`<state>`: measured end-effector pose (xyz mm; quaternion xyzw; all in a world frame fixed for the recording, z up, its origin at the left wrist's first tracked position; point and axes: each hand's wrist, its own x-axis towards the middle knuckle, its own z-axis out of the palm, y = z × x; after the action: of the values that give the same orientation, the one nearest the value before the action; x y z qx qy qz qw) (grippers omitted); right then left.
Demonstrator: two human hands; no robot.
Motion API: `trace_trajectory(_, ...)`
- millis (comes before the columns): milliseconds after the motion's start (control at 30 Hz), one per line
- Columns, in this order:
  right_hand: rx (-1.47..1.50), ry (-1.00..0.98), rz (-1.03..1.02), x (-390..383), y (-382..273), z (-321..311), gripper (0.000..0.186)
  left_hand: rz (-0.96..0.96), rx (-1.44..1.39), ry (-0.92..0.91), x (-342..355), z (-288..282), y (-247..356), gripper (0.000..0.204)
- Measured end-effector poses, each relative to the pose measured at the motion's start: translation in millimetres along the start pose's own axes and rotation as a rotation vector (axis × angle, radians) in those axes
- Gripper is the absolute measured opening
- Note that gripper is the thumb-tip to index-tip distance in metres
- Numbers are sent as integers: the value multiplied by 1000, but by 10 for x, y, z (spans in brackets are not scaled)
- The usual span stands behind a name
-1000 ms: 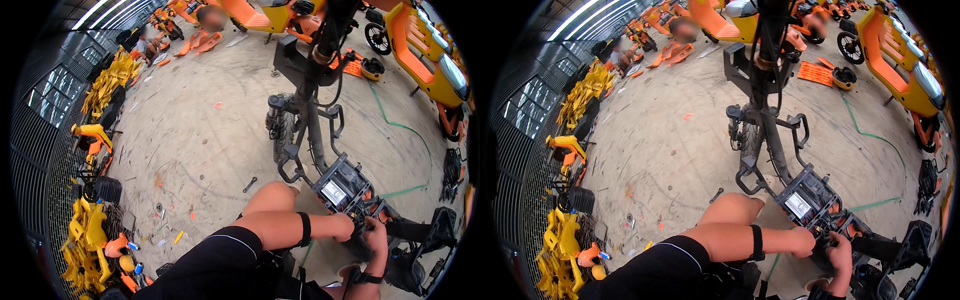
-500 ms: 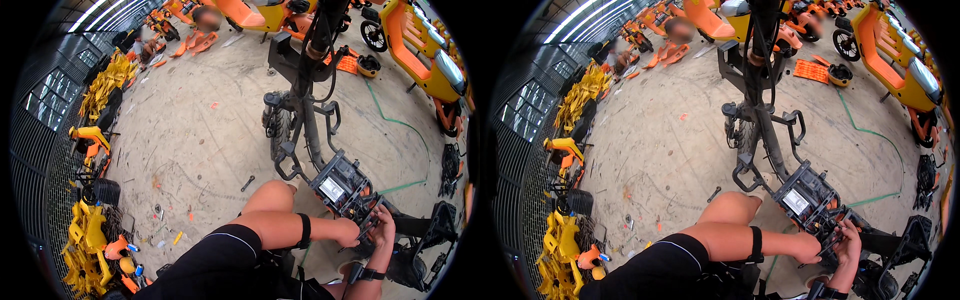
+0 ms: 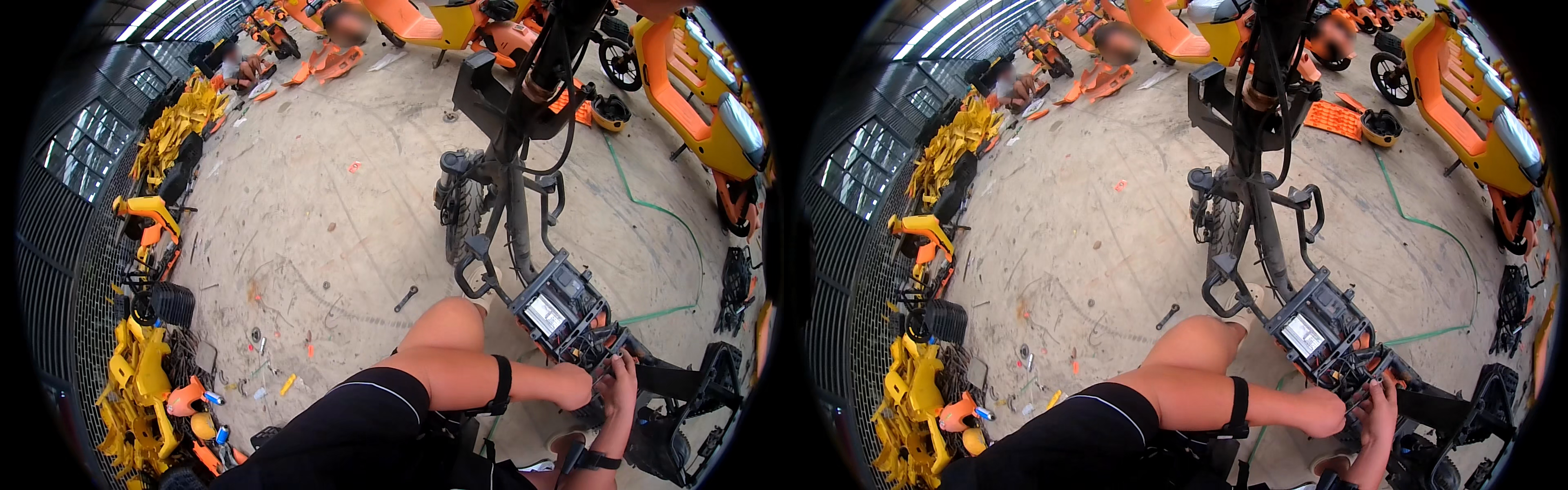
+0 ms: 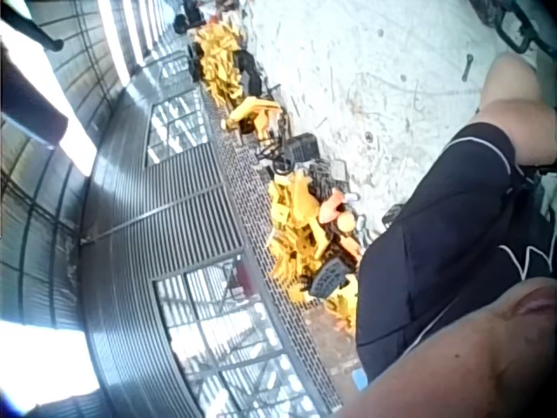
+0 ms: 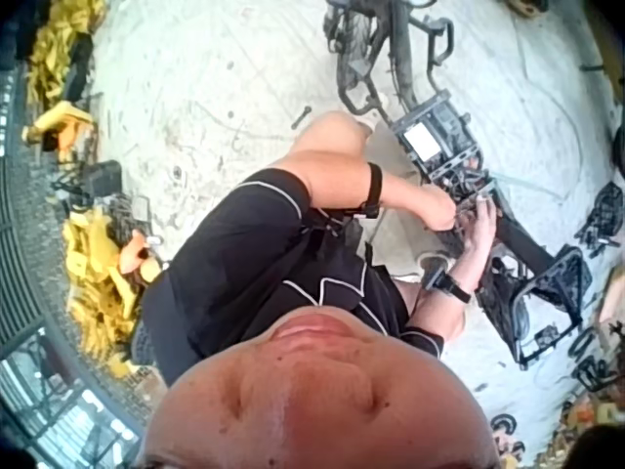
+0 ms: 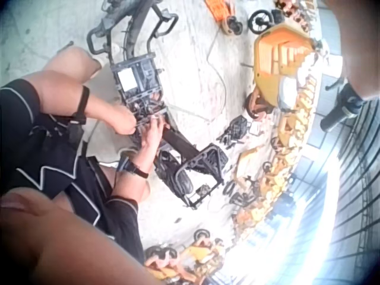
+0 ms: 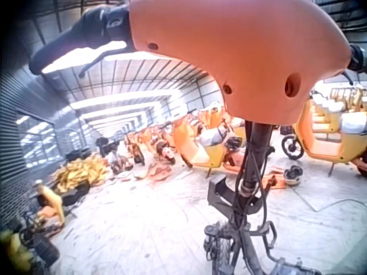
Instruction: The person works on the internal wiring and battery compartment of a scooter frame, using their hands to disconnect and reorganize cables.
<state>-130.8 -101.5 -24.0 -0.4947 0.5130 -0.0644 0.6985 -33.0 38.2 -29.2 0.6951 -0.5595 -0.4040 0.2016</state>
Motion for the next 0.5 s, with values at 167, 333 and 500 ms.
trace_trajectory(167,-155,-5,-68,84,170,-84,44,51,-5,-32,-92,55,43,47)
trace_trajectory(333,-274,-66,-113,80,123,-183,49,75,29,-105,-155,-71,221,52)
trace_trajectory(500,-408,2,-104,167,176,-250,50,74,304,-352,-21,-14,27,36)
